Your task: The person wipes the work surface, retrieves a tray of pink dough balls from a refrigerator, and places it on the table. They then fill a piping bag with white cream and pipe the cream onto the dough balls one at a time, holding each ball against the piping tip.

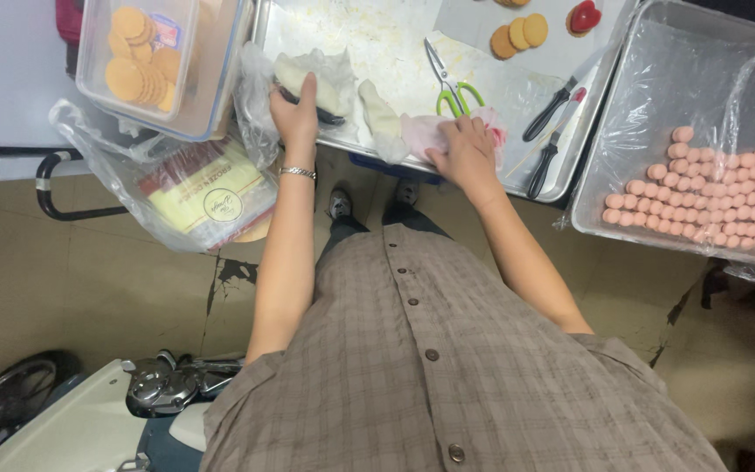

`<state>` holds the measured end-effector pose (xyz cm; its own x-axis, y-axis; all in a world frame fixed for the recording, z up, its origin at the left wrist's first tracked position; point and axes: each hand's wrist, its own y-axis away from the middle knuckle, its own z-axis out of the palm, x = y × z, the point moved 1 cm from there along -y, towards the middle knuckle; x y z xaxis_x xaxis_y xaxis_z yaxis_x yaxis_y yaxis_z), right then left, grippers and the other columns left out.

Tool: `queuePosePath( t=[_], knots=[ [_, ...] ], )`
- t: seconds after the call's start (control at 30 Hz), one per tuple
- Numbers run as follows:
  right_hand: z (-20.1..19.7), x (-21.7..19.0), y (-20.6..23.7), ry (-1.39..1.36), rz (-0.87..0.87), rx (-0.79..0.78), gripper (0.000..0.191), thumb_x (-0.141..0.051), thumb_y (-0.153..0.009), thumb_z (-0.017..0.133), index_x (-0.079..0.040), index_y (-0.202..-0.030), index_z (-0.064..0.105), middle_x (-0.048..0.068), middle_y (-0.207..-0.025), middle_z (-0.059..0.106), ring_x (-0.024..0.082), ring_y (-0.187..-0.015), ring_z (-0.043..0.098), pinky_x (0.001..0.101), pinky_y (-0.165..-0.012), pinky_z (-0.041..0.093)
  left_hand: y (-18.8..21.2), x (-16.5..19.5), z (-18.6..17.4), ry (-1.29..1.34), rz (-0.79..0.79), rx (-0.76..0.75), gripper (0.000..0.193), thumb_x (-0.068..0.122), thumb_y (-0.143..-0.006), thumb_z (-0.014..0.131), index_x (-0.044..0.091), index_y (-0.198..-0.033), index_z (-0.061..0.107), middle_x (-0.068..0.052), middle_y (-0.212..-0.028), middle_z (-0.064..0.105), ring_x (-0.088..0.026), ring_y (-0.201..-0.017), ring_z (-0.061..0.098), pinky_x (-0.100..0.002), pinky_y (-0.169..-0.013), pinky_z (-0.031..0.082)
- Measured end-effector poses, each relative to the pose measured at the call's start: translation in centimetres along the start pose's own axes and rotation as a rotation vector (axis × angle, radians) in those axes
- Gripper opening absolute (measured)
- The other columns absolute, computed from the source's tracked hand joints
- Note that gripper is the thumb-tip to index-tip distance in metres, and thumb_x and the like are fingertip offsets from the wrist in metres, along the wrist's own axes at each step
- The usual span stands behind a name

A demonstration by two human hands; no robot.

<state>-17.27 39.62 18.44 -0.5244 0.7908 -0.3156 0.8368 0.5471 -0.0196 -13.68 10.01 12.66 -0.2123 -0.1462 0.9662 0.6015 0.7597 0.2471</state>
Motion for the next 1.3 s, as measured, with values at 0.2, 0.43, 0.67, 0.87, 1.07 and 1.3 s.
queuePosePath(
  t=[0.2, 0.43, 0.67, 0.87, 1.07, 1.3],
  knots=[
    [0.5, 1.1, 0.6, -0.087, -0.058, -0.01, 0.025, -0.024, -0.081, 0.083, -0.012, -0.101, 0.072, 0.007, -0.108, 0.061, 0.03, -0.105, 0.055, 0.0447, -0.091, 0.043, 2.8, 3.7, -1.9, 0.556, 0.055, -0.284, 0.044, 0.024, -0.101, 0.069, -0.007, -0.132, 0.058, -0.011, -0.123, 0.067, -0.015, -0.108, 0.063, -0.03, -0.097, 0.051],
    [-5.6, -3.9, -1.0, -0.605, -0.112, 0.26, 0.018, -0.003, -0.092, 0.076, -0.004, -0.108, 0.07, 0.008, -0.11, 0.065, 0.025, -0.1, 0.064, 0.0343, -0.087, 0.052, 6.5, 8.6, -2.5, 0.604, 0.133, -0.389, 0.052, 0.02, -0.098, 0.078, -0.004, -0.136, 0.053, -0.01, -0.127, 0.065, -0.016, -0.115, 0.061, -0.032, -0.104, 0.049],
    [-12.2, -11.3, -2.5, -0.803, -0.33, 0.14, 0.037, -0.009, -0.086, 0.085, -0.004, -0.117, 0.067, 0.01, -0.111, 0.066, 0.023, -0.096, 0.064, 0.0332, -0.088, 0.053, 10.0, 9.5, -1.3, 0.672, 0.133, -0.45, 0.058, 0.022, -0.099, 0.078, -0.003, -0.143, 0.048, -0.011, -0.133, 0.062, -0.018, -0.12, 0.06, -0.034, -0.108, 0.048],
    [-14.2, -13.9, -2.7, -0.508, -0.365, 0.263, 0.049, -0.021, -0.074, 0.093, -0.006, -0.113, 0.067, 0.009, -0.105, 0.068, 0.027, -0.096, 0.062, 0.0387, -0.087, 0.042, 11.4, 9.9, -1.0, 0.874, 0.034, -0.512, 0.072, 0.024, -0.097, 0.077, 0.004, -0.15, 0.032, -0.009, -0.14, 0.054, -0.018, -0.128, 0.057, -0.038, -0.112, 0.048],
    [-13.1, -13.3, -1.9, -0.519, -0.329, 0.318, 0.037, -0.013, -0.076, 0.089, -0.005, -0.103, 0.065, 0.008, -0.101, 0.067, 0.027, -0.096, 0.062, 0.0389, -0.089, 0.04, 12.4, 11.2, -2.2, 0.546, 0.222, -0.586, 0.054, 0.009, -0.097, 0.078, 0.0, -0.14, 0.047, -0.009, -0.128, 0.062, -0.018, -0.119, 0.063, -0.035, -0.106, 0.051],
    [-12.1, -12.8, -1.9, -0.539, -0.311, 0.319, 0.028, -0.008, -0.078, 0.085, -0.006, -0.096, 0.065, 0.005, -0.094, 0.067, 0.025, -0.088, 0.058, 0.0396, -0.089, 0.036, 12.8, 12.7, -1.8, 0.524, 0.242, -0.487, 0.044, 0.01, -0.094, 0.08, -0.003, -0.128, 0.055, -0.009, -0.117, 0.068, -0.017, -0.109, 0.066, -0.032, -0.1, 0.053]
  ],
)
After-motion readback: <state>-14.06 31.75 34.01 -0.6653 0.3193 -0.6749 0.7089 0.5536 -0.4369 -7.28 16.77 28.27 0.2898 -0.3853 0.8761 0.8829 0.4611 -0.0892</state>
